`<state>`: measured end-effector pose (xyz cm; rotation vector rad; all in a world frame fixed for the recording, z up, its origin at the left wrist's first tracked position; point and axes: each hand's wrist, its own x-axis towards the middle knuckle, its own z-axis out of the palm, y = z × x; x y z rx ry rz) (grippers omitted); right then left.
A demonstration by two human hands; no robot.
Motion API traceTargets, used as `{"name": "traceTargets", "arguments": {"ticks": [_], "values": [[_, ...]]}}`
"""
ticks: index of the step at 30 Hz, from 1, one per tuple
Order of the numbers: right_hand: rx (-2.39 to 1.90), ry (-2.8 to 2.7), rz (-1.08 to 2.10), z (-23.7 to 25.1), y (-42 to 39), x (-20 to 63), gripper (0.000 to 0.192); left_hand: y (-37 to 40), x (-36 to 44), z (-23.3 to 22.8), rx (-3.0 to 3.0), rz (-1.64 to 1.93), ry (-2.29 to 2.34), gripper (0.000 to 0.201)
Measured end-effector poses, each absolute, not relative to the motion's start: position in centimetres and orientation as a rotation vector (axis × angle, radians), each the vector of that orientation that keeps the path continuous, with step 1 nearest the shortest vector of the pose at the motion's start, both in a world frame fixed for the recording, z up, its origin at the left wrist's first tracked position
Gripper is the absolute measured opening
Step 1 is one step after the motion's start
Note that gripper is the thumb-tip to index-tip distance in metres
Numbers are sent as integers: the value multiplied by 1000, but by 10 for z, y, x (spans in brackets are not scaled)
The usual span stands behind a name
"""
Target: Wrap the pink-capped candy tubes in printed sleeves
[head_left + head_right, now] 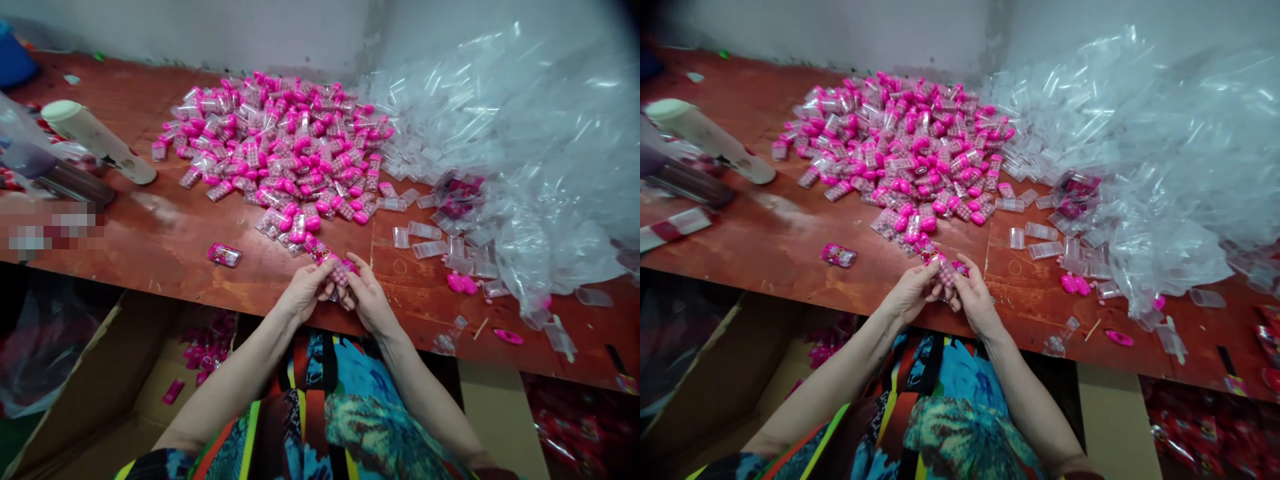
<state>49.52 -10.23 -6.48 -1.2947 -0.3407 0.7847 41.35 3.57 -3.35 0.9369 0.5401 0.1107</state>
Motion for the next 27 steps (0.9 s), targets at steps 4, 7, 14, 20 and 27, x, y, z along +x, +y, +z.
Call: {"name": "traceTargets", "arguments": {"ticks": [4, 7, 14, 20, 27], "values": [[-1341, -411, 728, -66, -97, 494, 73, 30, 408, -39, 967, 141, 563, 57], [-1312, -399, 786, -67, -95, 493, 67, 31, 405, -41, 981, 128, 550, 54], [-1319, -383, 854, -66, -88, 489, 64, 31, 397, -40, 984, 141, 602, 55], [-1552, -755, 729, -63, -69, 501, 34, 59, 367, -39, 896, 242, 717, 51], [-2146, -1213, 142, -36, 8, 541, 35, 91, 340, -49, 692, 304, 931, 66]]}}
